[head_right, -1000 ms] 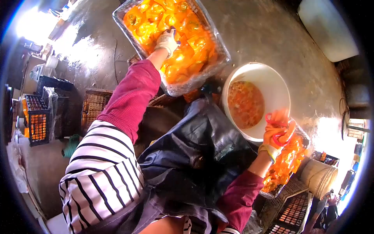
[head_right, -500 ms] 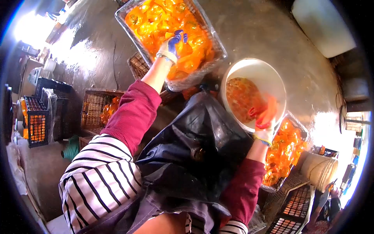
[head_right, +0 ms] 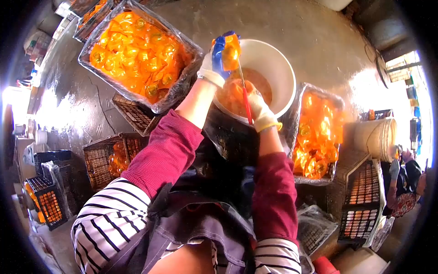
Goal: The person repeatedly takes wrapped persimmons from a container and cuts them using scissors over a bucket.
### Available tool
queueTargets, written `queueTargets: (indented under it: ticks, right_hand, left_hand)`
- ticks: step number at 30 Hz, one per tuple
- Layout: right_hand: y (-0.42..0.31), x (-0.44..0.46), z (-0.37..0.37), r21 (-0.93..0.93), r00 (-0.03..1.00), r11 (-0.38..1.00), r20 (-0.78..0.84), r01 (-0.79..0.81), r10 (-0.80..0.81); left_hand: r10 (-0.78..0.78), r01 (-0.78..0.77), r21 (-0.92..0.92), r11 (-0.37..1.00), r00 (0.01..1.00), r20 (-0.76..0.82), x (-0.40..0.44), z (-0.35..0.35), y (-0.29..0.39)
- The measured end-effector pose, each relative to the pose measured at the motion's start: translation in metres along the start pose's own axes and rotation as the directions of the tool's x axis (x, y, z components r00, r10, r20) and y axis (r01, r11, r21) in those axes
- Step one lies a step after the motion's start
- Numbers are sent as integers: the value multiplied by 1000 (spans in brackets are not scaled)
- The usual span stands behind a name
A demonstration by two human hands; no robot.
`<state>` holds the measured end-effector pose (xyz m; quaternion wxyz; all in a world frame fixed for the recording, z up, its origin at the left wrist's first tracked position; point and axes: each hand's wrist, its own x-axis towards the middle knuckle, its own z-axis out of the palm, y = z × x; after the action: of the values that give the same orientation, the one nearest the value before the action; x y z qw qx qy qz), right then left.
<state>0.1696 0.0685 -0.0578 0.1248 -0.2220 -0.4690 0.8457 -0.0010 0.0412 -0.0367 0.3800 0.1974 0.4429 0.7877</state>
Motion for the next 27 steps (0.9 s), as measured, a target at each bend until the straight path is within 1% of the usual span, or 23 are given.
queueTargets:
  ticks: [1,2,5,6,9,10,12,13,15,17,18,20,21,22,23,24,25,26,27]
  right_hand:
    - [-3,-1,-1,26,999,1000,31,10,-11]
    - [0,4,-6,-56,1000,998,-31,2,-4]
    - [-14,-3,2,-20,986,999,-162,-38,35]
    - [-25,-9,9,-123,974,989,-221,-81,53]
    - [-17,-7,-4,-239,968,964,-243,-115,55]
    - [-13,-5,-3,-255,967,965,-255,-58,-9]
    - [-5,0,1,-292,953,955,-271,55,-138]
    - [-8,-2,4,-247,957,969,-273,29,-98]
    - [-16,-7,9,-152,961,988,-276,-24,-19]
    - [-23,-14,9,-222,958,972,-285,-79,13]
    - [-24,-16,9,-255,957,961,-289,-105,28]
    - [-23,-15,9,-355,944,929,-330,-105,-19]
    - [-23,-13,8,-403,937,909,-348,-107,-44]
    - [-19,-9,3,-399,932,913,-355,-85,-68]
    - [-11,-3,-7,-393,927,917,-364,-62,-93]
    - [-2,4,-17,-387,920,921,-375,-39,-118]
    - [9,17,-30,-501,905,866,-362,14,-223]
    - [22,31,-47,-605,882,794,-342,56,-323]
    - [9,19,-33,-596,892,803,-367,-7,-265]
  left_hand:
    - [7,-4,-63,998,999,48,4,1,-5]
    - [14,-2,-125,992,995,96,7,3,-9]
    - [-53,58,-172,983,998,34,7,4,-17]
    - [-106,116,-237,965,993,53,7,3,-16]
    - [-14,23,-141,990,998,68,5,5,-11]
    - [-38,48,-172,984,997,64,3,7,-10]
    - [-1,-2,30,1000,994,105,-2,9,-7]
    - [14,-31,132,991,992,125,-5,9,-4]
    - [-13,-1,85,996,986,164,-6,8,2]
    - [-39,35,25,999,984,175,-4,3,0]
    - [-17,26,-40,999,977,213,1,3,-4]
    - [-177,175,50,983,984,26,-20,18,21]
    - [-249,254,83,964,966,-75,-28,23,30]
    - [-343,342,31,939,934,100,-11,6,5]
    - [-323,294,206,933,938,125,-12,7,-1]
    - [-323,262,349,900,938,128,-3,0,-20]
    - [-226,131,454,882,961,161,10,-15,-47]
    - [-126,0,549,836,973,192,23,-30,-73]
    - [-181,59,531,845,967,181,17,-23,-61]
